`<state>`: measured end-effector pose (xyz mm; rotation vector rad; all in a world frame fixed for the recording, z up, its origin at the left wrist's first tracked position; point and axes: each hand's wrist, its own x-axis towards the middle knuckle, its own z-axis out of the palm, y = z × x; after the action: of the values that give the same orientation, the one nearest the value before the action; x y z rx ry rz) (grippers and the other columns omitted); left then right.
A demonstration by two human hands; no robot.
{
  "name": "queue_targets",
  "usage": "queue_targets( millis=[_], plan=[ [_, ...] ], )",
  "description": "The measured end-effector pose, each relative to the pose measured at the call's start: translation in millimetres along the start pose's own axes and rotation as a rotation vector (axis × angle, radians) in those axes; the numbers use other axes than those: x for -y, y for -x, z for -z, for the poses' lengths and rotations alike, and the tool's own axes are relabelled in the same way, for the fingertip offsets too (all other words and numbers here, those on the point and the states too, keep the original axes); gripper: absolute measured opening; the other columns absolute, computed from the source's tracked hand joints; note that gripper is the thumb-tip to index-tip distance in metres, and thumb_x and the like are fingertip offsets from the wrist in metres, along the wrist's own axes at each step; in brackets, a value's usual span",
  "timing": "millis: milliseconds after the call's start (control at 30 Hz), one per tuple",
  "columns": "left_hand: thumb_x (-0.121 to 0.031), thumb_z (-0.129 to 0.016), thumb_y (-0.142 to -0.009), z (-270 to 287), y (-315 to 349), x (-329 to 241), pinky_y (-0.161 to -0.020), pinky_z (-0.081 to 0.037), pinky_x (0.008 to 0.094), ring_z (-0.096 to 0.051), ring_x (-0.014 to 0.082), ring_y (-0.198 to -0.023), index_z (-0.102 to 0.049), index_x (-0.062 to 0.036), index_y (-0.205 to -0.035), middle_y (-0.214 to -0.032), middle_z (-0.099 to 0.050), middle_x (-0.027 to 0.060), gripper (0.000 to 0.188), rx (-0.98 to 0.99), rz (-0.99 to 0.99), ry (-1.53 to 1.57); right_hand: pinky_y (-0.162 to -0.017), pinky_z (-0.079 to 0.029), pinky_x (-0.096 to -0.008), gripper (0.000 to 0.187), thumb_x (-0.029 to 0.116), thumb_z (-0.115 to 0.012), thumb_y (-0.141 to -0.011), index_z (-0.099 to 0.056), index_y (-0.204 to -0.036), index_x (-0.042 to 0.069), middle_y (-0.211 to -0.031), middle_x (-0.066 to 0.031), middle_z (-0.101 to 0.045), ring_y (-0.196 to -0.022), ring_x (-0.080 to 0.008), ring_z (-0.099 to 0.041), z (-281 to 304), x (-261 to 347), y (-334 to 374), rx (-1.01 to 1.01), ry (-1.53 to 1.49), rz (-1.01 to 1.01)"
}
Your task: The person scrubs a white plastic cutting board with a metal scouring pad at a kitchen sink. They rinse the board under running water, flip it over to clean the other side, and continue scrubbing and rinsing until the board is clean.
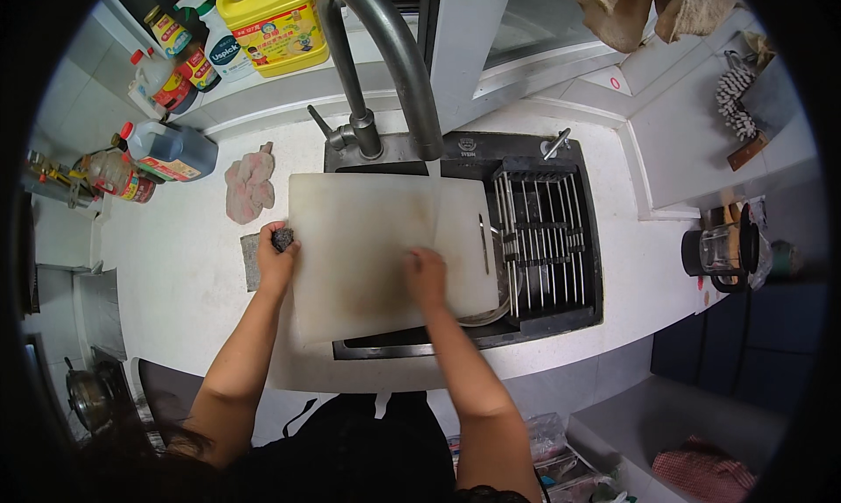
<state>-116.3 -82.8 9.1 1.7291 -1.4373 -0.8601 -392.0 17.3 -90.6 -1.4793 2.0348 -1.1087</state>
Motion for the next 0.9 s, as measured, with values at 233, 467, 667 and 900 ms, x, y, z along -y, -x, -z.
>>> queue_targets(
  millis=[233, 467, 667, 900],
  plan=[
    [0.000, -0.072, -0.075, 3, -2, 4, -0.080, -0.049, 0.0315, -0.059, 0.0185, -0.084, -0.055, -0.0069, -0.113, -0.093, -0.063, 0.0082, 0.042, -0.004, -0.015, -0.023, -0.087, -0.048, -0.0498, 0.031, 0.021, -0.058, -0.092, -0.060, -0.114, -0.001, -0.098, -0.0170, -0.069, -0.092, -0.0378, -0.064, -12, 6, -20, -0.184, -0.365, -0.275],
    [0.000, -0.071, -0.076, 5, 3, -7, -0.080, -0.046, 0.0275, -0.054, 0.0145, -0.085, -0.054, -0.0065, -0.113, -0.094, -0.058, 0.0030, 0.041, -0.002, -0.035, -0.046, -0.087, -0.050, -0.0497, 0.039, 0.025, -0.053, -0.096, -0.054, -0.126, 0.000, -0.115, -0.0163, -0.065, -0.106, -0.0375, -0.061, -24, -28, -50, 0.089, 0.071, -0.166],
    [0.003, -0.070, -0.076, 4, 1, 1, -0.082, -0.046, 0.0277, -0.054, 0.0146, -0.087, -0.054, -0.0068, -0.112, -0.096, -0.058, 0.0036, 0.041, -0.004, -0.030, -0.063, -0.109, -0.025, -0.0593, 0.060, 0.042, -0.041, -0.099, -0.024, -0.150, 0.017, -0.156, -0.0093, -0.020, -0.142, -0.0373, -0.021, -16, 11, -65, 0.399, 0.532, -0.058],
    [0.003, -0.070, -0.075, 5, 1, 0, -0.084, -0.048, 0.0320, -0.060, 0.0207, -0.090, -0.054, -0.0058, -0.112, -0.098, -0.062, 0.0094, 0.041, -0.012, 0.013, -0.038, -0.112, -0.020, -0.0603, 0.061, 0.037, -0.040, -0.100, -0.022, -0.152, 0.011, -0.159, -0.0081, -0.020, -0.146, -0.0392, -0.013, -5, 31, -28, 0.440, 0.569, -0.064]
  ],
)
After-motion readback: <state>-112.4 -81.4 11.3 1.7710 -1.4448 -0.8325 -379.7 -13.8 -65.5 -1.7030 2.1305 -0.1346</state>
